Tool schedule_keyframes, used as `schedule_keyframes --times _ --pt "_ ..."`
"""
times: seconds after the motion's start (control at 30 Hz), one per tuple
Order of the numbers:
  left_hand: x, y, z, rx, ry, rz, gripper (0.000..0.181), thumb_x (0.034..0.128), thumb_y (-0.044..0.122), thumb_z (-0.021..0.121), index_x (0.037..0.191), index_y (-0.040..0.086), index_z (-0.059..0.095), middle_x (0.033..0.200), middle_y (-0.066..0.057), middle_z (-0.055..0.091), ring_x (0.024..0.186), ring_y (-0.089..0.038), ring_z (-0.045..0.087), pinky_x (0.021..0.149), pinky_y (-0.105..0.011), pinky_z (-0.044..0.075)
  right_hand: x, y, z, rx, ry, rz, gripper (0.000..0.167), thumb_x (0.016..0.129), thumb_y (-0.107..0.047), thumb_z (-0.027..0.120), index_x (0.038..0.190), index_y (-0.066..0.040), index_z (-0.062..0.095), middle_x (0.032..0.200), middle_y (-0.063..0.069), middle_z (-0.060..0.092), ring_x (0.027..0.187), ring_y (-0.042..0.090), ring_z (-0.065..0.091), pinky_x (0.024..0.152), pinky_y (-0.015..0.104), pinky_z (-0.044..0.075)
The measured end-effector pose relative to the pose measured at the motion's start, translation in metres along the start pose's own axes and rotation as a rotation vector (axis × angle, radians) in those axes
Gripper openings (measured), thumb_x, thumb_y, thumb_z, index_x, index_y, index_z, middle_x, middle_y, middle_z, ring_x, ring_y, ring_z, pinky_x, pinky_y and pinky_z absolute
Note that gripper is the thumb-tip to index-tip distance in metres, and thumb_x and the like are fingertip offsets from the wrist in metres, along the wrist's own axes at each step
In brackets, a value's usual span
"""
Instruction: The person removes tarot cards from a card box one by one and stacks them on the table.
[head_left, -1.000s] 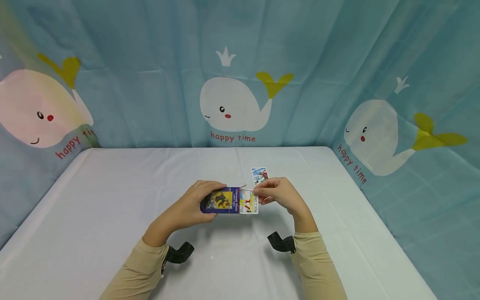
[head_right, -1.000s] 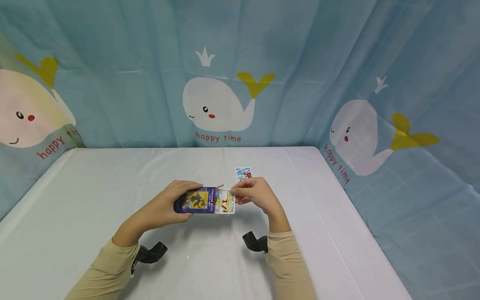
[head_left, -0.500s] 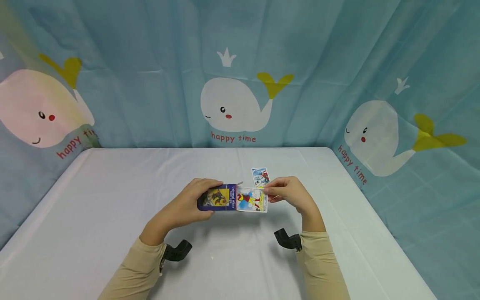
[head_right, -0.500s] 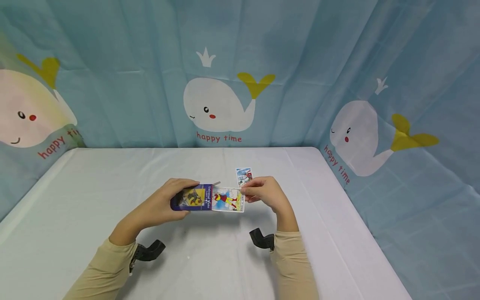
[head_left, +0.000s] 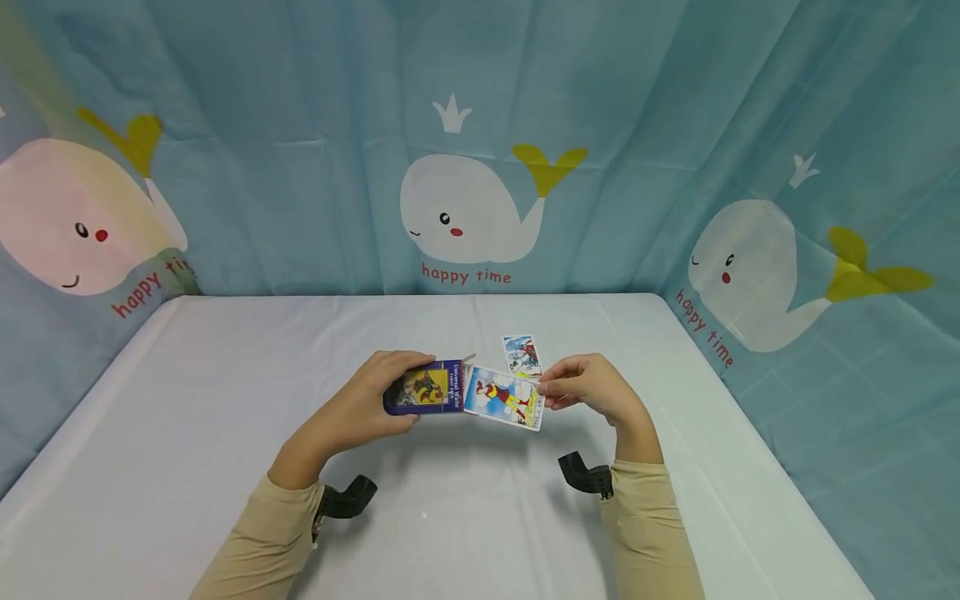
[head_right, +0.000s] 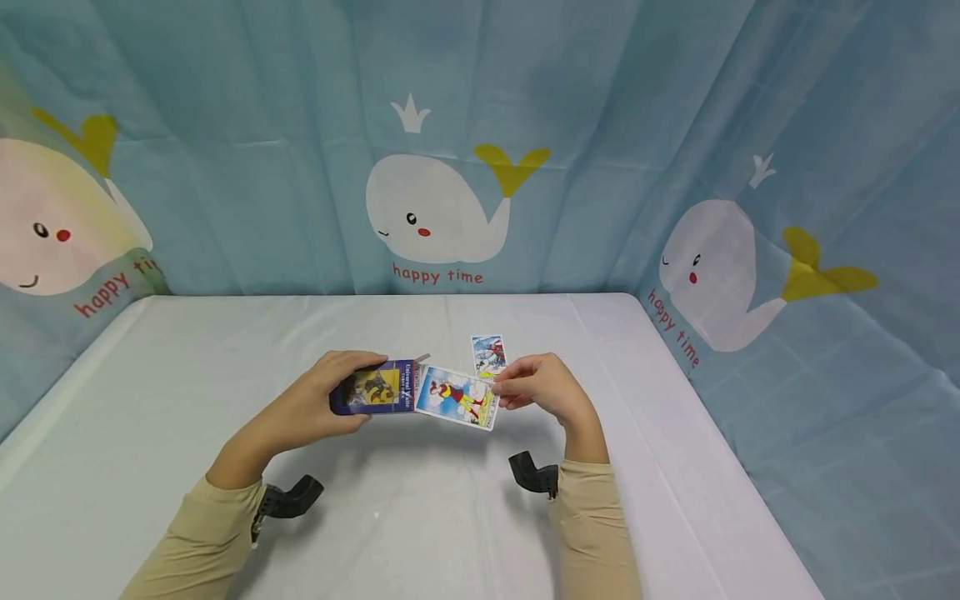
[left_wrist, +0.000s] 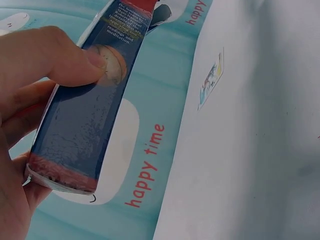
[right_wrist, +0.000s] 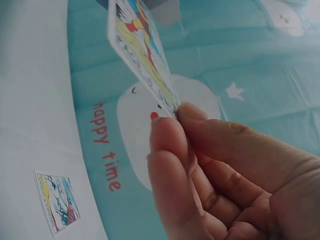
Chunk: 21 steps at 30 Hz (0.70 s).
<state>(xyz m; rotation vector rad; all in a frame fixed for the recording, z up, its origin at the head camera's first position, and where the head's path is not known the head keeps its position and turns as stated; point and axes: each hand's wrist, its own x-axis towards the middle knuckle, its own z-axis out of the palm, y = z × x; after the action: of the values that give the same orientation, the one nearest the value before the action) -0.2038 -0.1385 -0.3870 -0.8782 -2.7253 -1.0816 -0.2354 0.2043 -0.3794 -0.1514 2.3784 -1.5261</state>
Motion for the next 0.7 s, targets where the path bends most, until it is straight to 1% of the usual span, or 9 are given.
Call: schedule_keyframes --times 0.13,0.3,0.4,0.53,0.7 --pt "0.0 0.0 0.0 0.003 0.0 0.001 0.074 0.0765 0.009 0.081 0.144 0.015 0.051 0.142 -0.007 0.055 0.123 -0.024 0.047 0.095 -0.047 0.048 -0.002 0.0 -0.003 -0.019 -0.058 0.018 0.021 0.086 -0.013 0.075 0.094 0.006 0.071 0.075 0.005 0.074 0.065 0.015 0.07 0.076 0.048 0.059" --pt "0.0 0.0 0.001 -0.003 0.001 -0.004 0.074 0.0759 0.01 0.081 0.144 0.015 0.051 0.142 -0.007 0.055 0.123 -0.024 0.047 0.095 -0.047 0.048 -0.004 0.002 -0.007 -0.045 -0.093 0.038 0.02 0.086 -0.014 0.076 0.09 0.005 0.071 0.071 0.005 0.072 0.062 0.013 0.069 0.072 0.044 0.06" --pt "0.0 -0.001 0.002 -0.005 0.001 0.001 0.074 0.0759 0.01 0.082 0.144 0.015 0.051 0.142 -0.008 0.055 0.122 -0.024 0.048 0.094 -0.046 0.048 -0.004 0.003 -0.009 -0.044 -0.097 0.027 0.021 0.085 -0.014 0.076 0.09 0.005 0.071 0.071 0.006 0.072 0.062 0.013 0.068 0.07 0.042 0.06" --pt "0.001 -0.002 0.003 0.001 -0.005 0.009 0.074 0.0765 0.01 0.081 0.144 0.014 0.051 0.142 -0.008 0.055 0.12 -0.024 0.049 0.094 -0.045 0.047 -0.003 0.005 -0.011 -0.039 -0.093 0.016 0.023 0.085 -0.015 0.076 0.092 0.006 0.071 0.072 0.006 0.073 0.063 0.013 0.069 0.071 0.044 0.06" --pt "0.001 -0.002 0.004 -0.005 -0.006 0.0 0.074 0.0764 0.01 0.081 0.144 0.014 0.051 0.143 -0.008 0.055 0.121 -0.024 0.048 0.094 -0.046 0.047 -0.004 0.006 -0.014 -0.017 -0.06 -0.004 0.025 0.087 -0.014 0.075 0.096 0.008 0.07 0.075 0.005 0.074 0.065 0.013 0.071 0.073 0.043 0.06"
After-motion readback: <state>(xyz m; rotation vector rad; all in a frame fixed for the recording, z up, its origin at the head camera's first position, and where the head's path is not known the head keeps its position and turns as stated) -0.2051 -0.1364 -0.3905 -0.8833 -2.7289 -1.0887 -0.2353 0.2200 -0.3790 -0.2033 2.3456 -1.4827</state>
